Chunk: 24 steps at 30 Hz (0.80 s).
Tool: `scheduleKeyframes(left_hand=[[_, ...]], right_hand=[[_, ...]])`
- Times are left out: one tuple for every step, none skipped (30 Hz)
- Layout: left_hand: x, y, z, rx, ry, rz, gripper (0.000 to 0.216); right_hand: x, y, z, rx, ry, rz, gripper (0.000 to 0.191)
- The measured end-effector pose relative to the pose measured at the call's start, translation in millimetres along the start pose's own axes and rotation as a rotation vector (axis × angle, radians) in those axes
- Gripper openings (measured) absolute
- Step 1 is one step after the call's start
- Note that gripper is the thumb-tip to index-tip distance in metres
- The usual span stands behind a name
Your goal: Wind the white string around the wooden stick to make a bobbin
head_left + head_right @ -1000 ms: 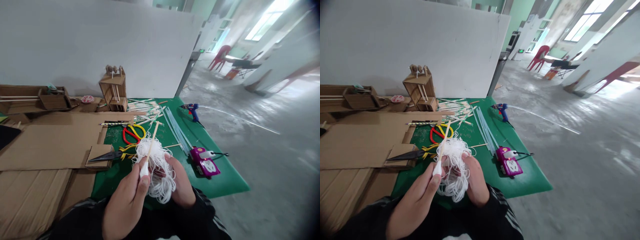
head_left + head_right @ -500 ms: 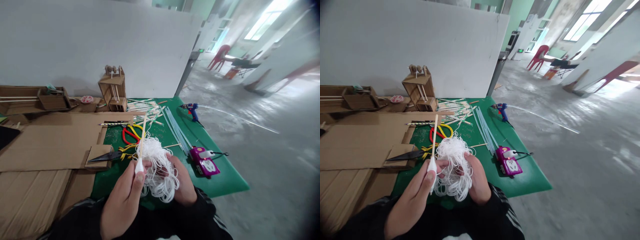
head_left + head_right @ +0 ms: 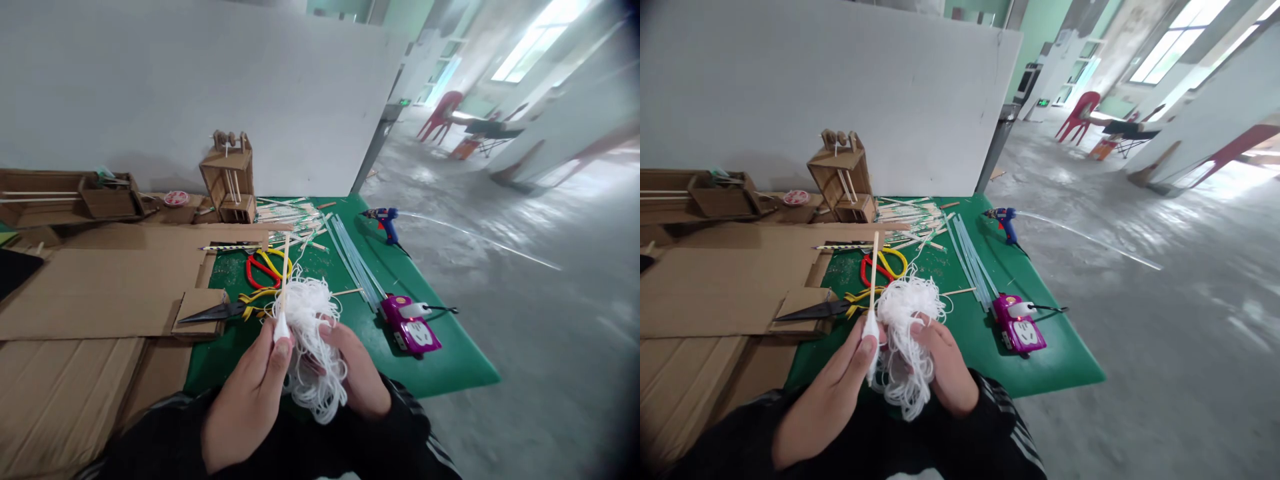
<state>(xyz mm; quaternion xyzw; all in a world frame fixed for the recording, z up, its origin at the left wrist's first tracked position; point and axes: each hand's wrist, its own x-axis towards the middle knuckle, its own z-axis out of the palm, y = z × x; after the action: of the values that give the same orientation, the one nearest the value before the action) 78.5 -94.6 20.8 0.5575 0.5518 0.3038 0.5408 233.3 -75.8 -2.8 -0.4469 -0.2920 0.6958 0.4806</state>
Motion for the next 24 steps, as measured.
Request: scheduleKeyframes(left_hand=[[0.8,-0.9,-0.7,-0.033,-0.004,-0.014,0.059],[1.4,-1.6,-1.3,-0.066,-0.006,-0.024,0.060],[1.8,-2.1,-1.7,-0.096,-0.003,-0.028,0.060],[2.0,-2.5,-1.9,-0.124,0.006,-0.026,0.060],[2.1,-2.8,-1.9,-0.151,0.020,-0.020,0.059],[2.1,-3.4,-1.6,-0.180,0.036,-0.014,0.059],[2.1,-4.2,-1.1,-0.211,0.051,-0.009,0.058],[2.2,-5.2,-0.5,-0.244,0.058,-0.006,0.057],[2.4,-6.6,0.1,-0.274,0.058,-0.003,0.057],[2.7,-8.1,0.7,-0.300,0.050,-0.001,0.057],[3.1,-9.6,1.2,-0.320,0.041,0.004,0.057],[3.4,-10.9,1.6,-0.333,0.031,0.009,0.057],[3.5,-11.8,1.8,-0.341,0.026,0.017,0.057],[3.5,-12.1,1.9,-0.343,0.023,0.024,0.057],[3.1,-11.9,1.8,-0.337,0.020,0.029,0.057],[2.6,-10.9,1.5,-0.318,0.015,0.033,0.056],[2.0,-9.5,1.2,-0.288,0.013,0.038,0.056],[1.3,-7.7,0.7,-0.251,0.015,0.042,0.056],[0.8,-5.8,0.3,-0.212,0.019,0.050,0.056],[0.3,-4.2,-0.1,-0.173,0.022,0.063,0.055],[0.0,-3.0,-0.4,-0.139,0.021,0.081,0.053],[-0.1,-2.3,-0.6,-0.112,0.017,0.100,0.052],[-0.2,-2.2,-0.5,-0.094,0.014,0.113,0.050],[-0.1,-2.4,-0.4,-0.086,0.013,0.114,0.049]], right_hand=[[0.4,3.8,-4.1,-0.028,0.006,-0.007,0.026],[0.6,6.8,-8.6,-0.077,0.030,-0.036,0.027],[0.5,8.6,-13.3,-0.146,0.061,-0.080,0.029],[0.2,8.9,-17.7,-0.229,0.085,-0.125,0.031],[-0.3,7.8,-21.5,-0.314,0.103,-0.170,0.033],[-0.9,5.3,-24.4,-0.396,0.112,-0.208,0.035],[-1.4,1.7,-26.3,-0.473,0.122,-0.248,0.037],[-1.6,-2.4,-27.1,-0.543,0.147,-0.295,0.038],[-1.7,-6.6,-27.2,-0.606,0.188,-0.349,0.039],[-1.5,-10.5,-26.6,-0.655,0.252,-0.420,0.037],[-1.3,-13.8,-25.6,-0.692,0.318,-0.489,0.034],[-1.2,-16.3,-24.4,-0.713,0.375,-0.548,0.030],[-1.5,-18.1,-23.0,-0.715,0.401,-0.585,0.026],[-2.1,-19.0,-21.6,-0.703,0.379,-0.592,0.023],[-3.3,-19.3,-20.0,-0.682,0.313,-0.573,0.023],[-4.7,-18.9,-18.2,-0.668,0.218,-0.533,0.028],[-6.2,-18.0,-16.3,-0.667,0.131,-0.485,0.039],[-7.5,-16.7,-14.3,-0.684,0.072,-0.438,0.051],[-8.4,-15.2,-12.4,-0.721,0.053,-0.401,0.061],[-8.5,-13.6,-10.6,-0.762,0.070,-0.378,0.063],[-8.1,-12.1,-9.2,-0.794,0.094,-0.367,0.056],[-7.0,-11.0,-8.3,-0.813,0.111,-0.366,0.044],[-5.5,-10.3,-7.9,-0.817,0.115,-0.371,0.031],[-3.8,-10.1,-7.9,-0.813,0.110,-0.378,0.022]])
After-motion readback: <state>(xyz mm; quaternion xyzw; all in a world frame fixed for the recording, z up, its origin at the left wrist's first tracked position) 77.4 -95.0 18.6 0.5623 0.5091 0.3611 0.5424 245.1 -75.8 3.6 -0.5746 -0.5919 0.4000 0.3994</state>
